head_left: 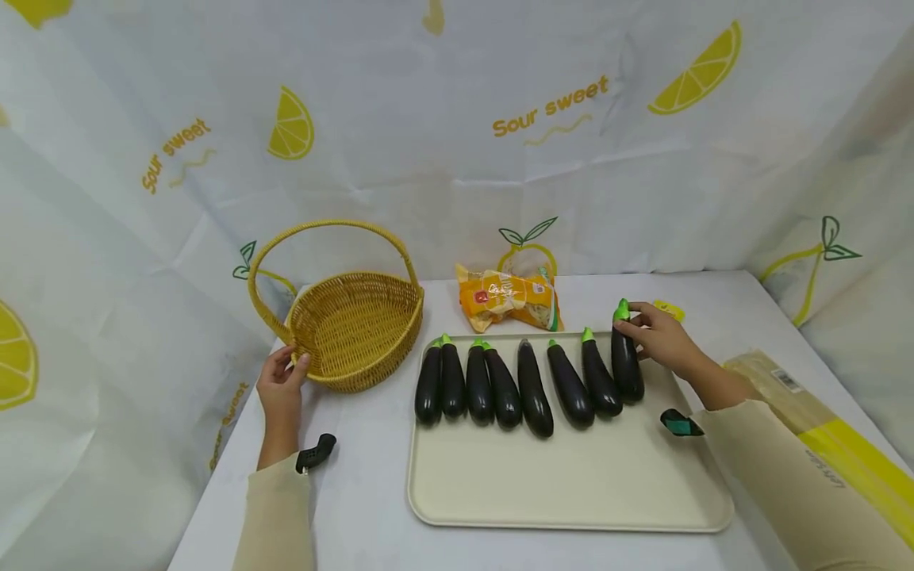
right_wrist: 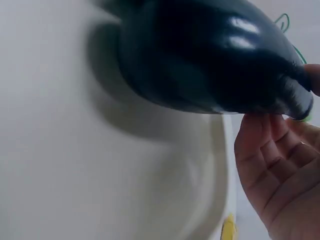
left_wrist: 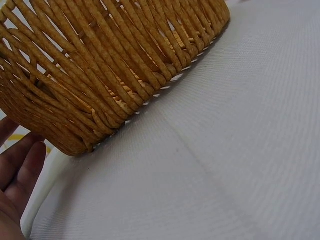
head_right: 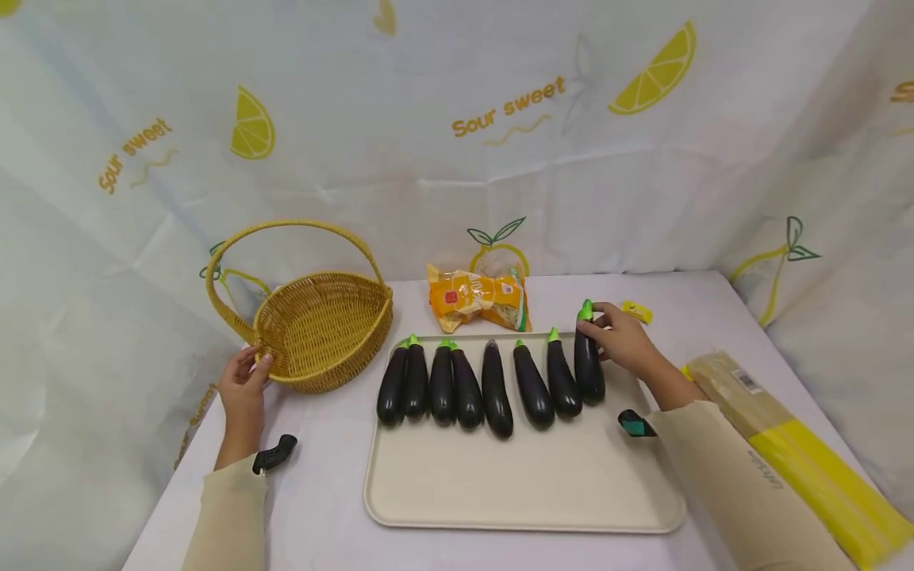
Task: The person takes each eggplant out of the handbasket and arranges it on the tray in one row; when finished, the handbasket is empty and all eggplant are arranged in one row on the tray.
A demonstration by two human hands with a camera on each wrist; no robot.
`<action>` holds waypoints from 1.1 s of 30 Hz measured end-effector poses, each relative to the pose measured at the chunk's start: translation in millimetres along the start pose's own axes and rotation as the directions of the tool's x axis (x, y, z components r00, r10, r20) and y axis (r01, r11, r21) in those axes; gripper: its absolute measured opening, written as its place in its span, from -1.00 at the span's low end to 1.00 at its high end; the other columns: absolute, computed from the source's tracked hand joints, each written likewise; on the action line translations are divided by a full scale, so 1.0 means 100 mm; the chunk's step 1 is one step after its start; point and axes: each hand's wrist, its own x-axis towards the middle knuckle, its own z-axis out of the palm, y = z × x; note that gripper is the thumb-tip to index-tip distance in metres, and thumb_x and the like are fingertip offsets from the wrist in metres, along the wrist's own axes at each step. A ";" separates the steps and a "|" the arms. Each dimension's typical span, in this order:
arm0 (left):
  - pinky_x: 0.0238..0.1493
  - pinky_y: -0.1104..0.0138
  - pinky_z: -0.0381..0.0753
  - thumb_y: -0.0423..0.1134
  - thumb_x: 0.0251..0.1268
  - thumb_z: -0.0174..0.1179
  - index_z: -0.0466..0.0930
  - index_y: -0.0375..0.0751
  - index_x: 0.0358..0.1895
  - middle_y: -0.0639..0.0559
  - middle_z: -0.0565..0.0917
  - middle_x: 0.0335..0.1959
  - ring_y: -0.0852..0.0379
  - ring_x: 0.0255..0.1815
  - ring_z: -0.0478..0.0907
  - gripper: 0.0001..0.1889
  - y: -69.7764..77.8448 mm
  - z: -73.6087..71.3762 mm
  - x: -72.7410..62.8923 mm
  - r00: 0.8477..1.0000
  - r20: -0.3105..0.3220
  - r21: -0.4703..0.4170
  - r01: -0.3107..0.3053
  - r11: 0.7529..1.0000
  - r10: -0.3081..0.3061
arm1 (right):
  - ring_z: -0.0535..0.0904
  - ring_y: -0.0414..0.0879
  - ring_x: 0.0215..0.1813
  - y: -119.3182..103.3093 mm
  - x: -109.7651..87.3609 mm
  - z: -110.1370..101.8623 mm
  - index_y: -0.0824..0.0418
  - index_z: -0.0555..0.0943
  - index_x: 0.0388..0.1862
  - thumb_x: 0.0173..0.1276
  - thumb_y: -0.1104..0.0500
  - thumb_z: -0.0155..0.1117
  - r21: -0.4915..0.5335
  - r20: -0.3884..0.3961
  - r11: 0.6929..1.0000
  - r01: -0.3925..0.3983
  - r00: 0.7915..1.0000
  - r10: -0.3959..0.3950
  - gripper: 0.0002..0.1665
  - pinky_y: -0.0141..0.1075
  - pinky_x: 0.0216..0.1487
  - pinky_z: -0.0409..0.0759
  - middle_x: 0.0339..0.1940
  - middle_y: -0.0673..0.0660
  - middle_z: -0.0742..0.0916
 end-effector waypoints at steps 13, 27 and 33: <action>-0.16 0.53 0.51 -0.21 0.28 0.32 0.46 -0.36 0.17 -0.02 0.53 0.07 0.12 -0.08 0.51 -0.53 0.03 -0.06 -0.02 0.999 0.010 0.028 0.030 0.999 -0.030 | 0.55 0.00 -0.27 0.05 0.03 0.27 0.47 0.28 0.36 0.45 -0.15 0.12 -0.143 0.157 0.987 -0.078 0.982 0.100 -0.18 -0.20 -0.33 0.55 -0.11 0.30 0.62; -0.14 0.53 0.51 -0.21 0.29 0.30 0.44 -0.36 0.19 -0.04 0.52 0.11 0.12 -0.03 0.50 -0.52 0.04 -0.10 -0.03 1.000 0.007 0.035 0.030 0.999 -0.031 | 0.58 -0.01 -0.29 0.08 0.00 0.30 0.48 0.30 0.34 0.46 -0.16 0.11 -0.212 0.089 0.974 -0.076 0.991 0.097 -0.19 -0.22 -0.35 0.56 -0.11 0.33 0.64; -0.12 0.54 0.50 -0.22 0.31 0.29 0.44 -0.38 0.19 -0.07 0.52 0.12 0.07 0.00 0.50 -0.53 0.02 -0.13 -0.02 1.000 -0.003 0.057 0.013 0.998 -0.013 | 0.59 -0.02 -0.31 0.06 -0.02 0.29 0.46 0.33 0.32 0.47 -0.05 0.13 -0.207 0.060 0.978 -0.017 0.998 0.031 -0.30 -0.22 -0.37 0.59 -0.12 0.33 0.65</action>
